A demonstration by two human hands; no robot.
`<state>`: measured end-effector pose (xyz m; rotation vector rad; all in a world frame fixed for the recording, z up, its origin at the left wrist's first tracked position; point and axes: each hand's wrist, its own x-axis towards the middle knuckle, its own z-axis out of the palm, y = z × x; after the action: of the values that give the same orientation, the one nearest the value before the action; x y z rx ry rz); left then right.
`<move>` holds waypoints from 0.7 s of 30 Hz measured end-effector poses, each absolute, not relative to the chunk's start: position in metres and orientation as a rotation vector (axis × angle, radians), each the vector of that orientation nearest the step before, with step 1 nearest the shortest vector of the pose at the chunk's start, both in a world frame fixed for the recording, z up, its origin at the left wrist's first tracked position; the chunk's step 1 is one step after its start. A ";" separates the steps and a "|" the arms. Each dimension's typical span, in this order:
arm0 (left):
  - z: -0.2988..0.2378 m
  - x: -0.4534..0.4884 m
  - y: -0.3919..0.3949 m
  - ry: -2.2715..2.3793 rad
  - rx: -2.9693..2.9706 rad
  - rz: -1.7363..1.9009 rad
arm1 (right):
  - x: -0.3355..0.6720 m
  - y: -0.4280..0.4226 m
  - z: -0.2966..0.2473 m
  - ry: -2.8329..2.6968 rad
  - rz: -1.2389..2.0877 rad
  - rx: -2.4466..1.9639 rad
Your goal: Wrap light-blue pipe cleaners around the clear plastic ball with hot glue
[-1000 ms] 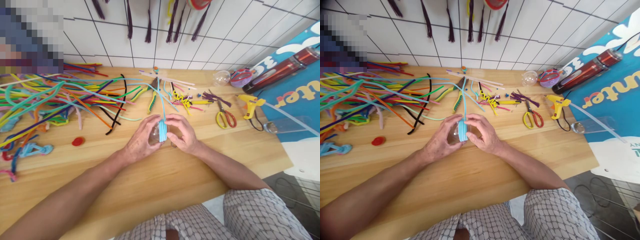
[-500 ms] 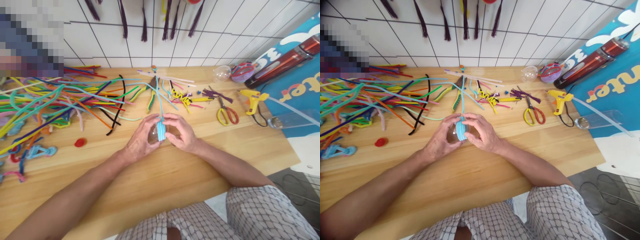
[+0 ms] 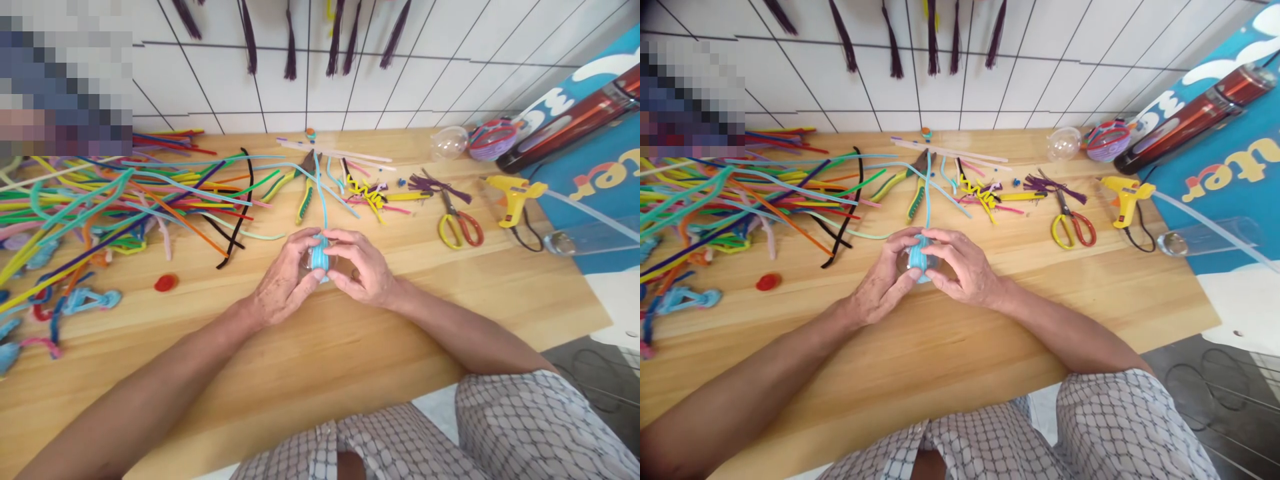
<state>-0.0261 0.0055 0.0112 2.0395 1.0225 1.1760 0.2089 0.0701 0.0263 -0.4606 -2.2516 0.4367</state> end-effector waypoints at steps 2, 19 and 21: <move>0.012 -0.026 0.006 1.021 2.037 1.186 | 0.208 0.070 0.026 -2.256 0.430 -0.455; 0.006 -0.021 0.007 1.044 2.005 1.272 | 0.211 0.075 0.026 -2.294 0.526 -0.433; 0.008 -0.021 0.006 1.031 2.005 1.269 | 0.211 0.075 0.027 -2.287 0.538 -0.438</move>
<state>-0.0209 0.0064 0.0080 2.0049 1.0311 1.2692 0.2109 0.0753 0.0272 -0.4383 -2.2868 0.5383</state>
